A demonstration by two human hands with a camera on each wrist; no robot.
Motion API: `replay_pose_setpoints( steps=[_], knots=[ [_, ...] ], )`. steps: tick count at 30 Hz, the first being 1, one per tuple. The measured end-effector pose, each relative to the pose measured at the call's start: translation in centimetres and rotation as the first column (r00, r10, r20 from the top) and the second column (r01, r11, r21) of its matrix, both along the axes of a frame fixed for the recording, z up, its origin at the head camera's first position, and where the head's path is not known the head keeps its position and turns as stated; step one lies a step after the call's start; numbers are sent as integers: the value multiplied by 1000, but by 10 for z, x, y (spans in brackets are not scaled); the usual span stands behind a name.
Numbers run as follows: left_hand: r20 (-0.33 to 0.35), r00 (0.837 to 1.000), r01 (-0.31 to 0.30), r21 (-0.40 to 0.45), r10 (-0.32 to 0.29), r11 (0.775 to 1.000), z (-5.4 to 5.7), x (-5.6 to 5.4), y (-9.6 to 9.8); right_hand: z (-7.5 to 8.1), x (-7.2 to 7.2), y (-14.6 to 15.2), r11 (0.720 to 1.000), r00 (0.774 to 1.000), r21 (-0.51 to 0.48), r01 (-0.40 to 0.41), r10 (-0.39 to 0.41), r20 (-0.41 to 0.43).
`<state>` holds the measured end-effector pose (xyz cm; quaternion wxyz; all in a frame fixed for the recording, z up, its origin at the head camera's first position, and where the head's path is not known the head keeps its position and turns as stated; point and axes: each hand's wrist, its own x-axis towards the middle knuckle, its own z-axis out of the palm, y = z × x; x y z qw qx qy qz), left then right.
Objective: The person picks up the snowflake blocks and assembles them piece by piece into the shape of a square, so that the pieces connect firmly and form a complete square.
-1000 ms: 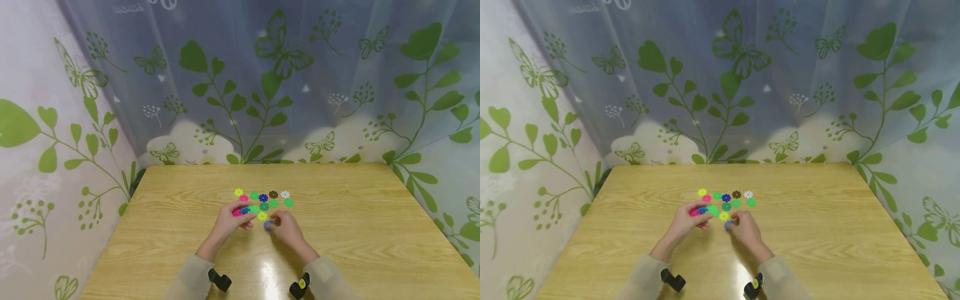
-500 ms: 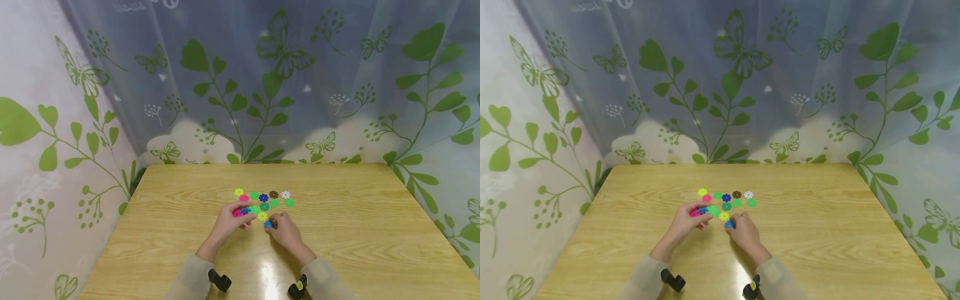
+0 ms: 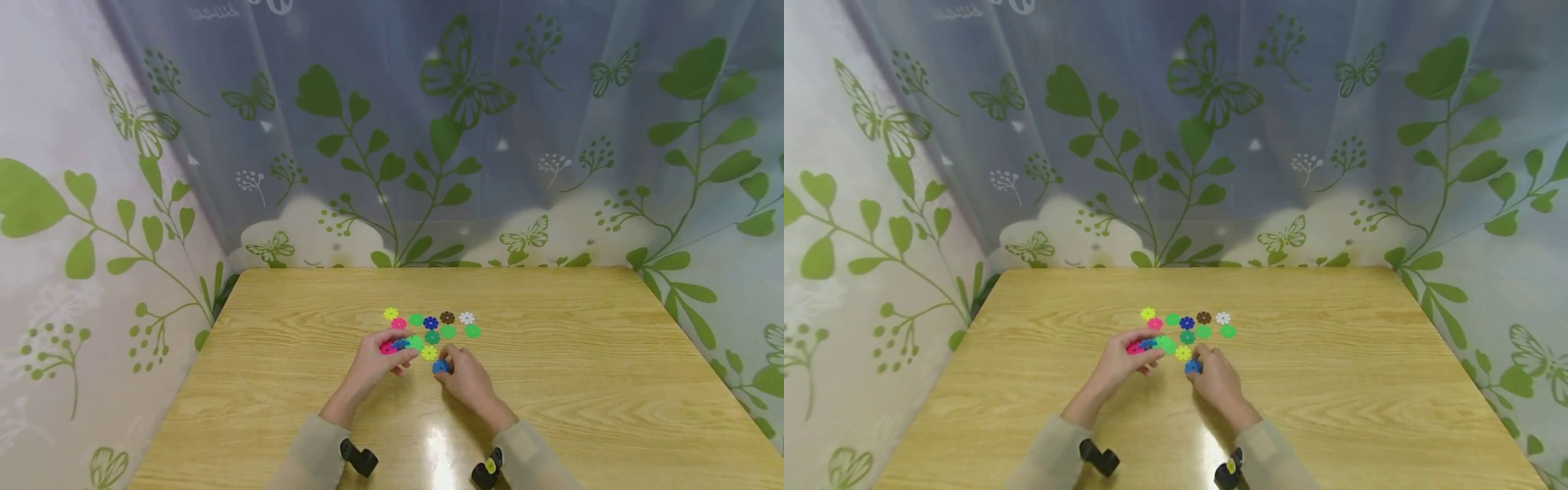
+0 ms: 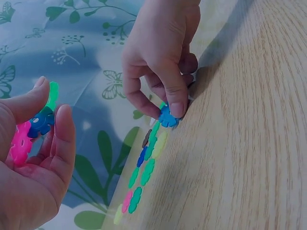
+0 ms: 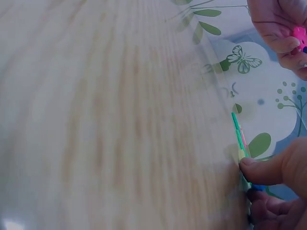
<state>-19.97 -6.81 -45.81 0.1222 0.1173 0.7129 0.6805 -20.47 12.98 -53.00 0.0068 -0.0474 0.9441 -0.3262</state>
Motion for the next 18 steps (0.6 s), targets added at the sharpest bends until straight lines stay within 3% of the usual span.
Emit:
replay_pose_setpoints(
  steps=[11,18],
  knots=[
    [8,1000,2,13,-2,1000,0,-2,1,6,3,1,995,999,-101,-16,13,-29],
    [1,1000,6,7,-6,1000,-2,-1,1,13,6,-1,968,995,-252,-7,-17,-93]
  ],
)
